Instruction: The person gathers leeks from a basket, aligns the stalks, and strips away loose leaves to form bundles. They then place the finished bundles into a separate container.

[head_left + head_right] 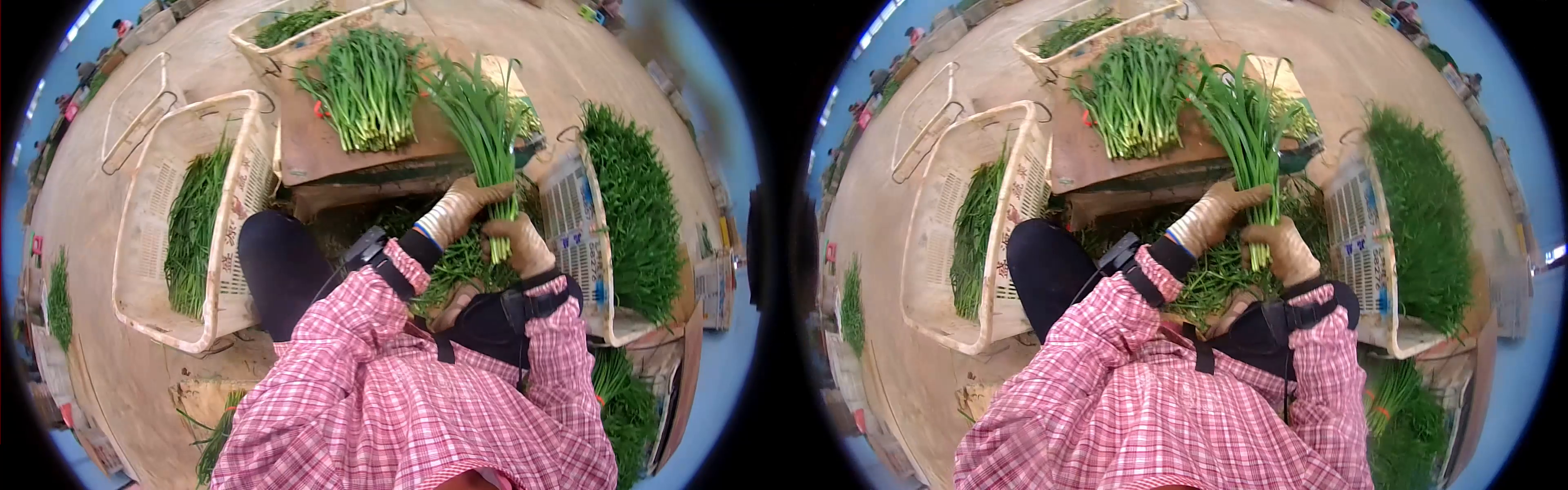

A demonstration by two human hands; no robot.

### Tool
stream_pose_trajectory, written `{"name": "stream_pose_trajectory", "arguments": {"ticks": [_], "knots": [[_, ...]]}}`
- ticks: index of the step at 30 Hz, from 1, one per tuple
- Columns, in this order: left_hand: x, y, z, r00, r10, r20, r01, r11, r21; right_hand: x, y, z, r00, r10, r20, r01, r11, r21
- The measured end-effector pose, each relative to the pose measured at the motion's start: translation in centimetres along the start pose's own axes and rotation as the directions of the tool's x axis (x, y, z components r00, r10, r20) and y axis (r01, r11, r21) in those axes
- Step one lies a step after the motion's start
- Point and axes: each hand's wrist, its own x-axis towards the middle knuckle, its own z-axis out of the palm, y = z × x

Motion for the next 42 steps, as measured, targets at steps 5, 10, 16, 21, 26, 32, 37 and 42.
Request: {"name": "stream_pose_trajectory", "arguments": {"ticks": [5, 10, 16, 21, 26, 32, 37, 42], "knots": [[-0.1, 3.8, 2.4, 0.994, 0.079, -0.077, -0.087, 0.991, -0.103, -0.4, -1.0, 1.1, 0.980, 0.189, -0.064, -0.163, 0.942, 0.294], [0.2, 10.6, 2.7, 0.921, 0.333, -0.201, -0.317, 0.942, 0.109, 4.8, -7.4, 0.0, 0.898, 0.424, -0.113, -0.224, 0.663, 0.714], [4.5, 24.3, -3.3, 0.907, 0.419, -0.026, -0.413, 0.902, 0.123, 17.6, -8.9, -2.8, 0.958, -0.220, -0.183, 0.250, 0.956, 0.156], [8.6, 25.5, -18.4, 0.964, 0.082, -0.253, -0.066, 0.995, 0.071, 26.0, -3.8, 3.7, 0.944, 0.284, 0.169, -0.309, 0.571, 0.761], [5.6, 25.0, -20.5, 0.893, 0.172, -0.416, 0.414, 0.048, 0.909, 26.5, -2.9, 6.5, 0.777, 0.500, 0.382, -0.518, 0.163, 0.840], [3.3, 24.7, -20.3, 0.665, 0.650, -0.367, 0.398, 0.106, 0.911, 26.0, -3.7, 6.2, 0.760, 0.529, 0.377, -0.530, 0.169, 0.831], [4.7, 20.2, -17.2, 0.745, 0.521, 0.417, -0.302, -0.295, 0.907, 26.0, -3.2, 6.1, 0.746, 0.489, 0.452, -0.568, 0.114, 0.815], [6.3, 17.9, -18.7, 0.947, 0.225, 0.229, -0.172, -0.246, 0.954, 22.0, -3.4, 5.3, 0.917, 0.302, 0.261, -0.386, 0.501, 0.774]]}}
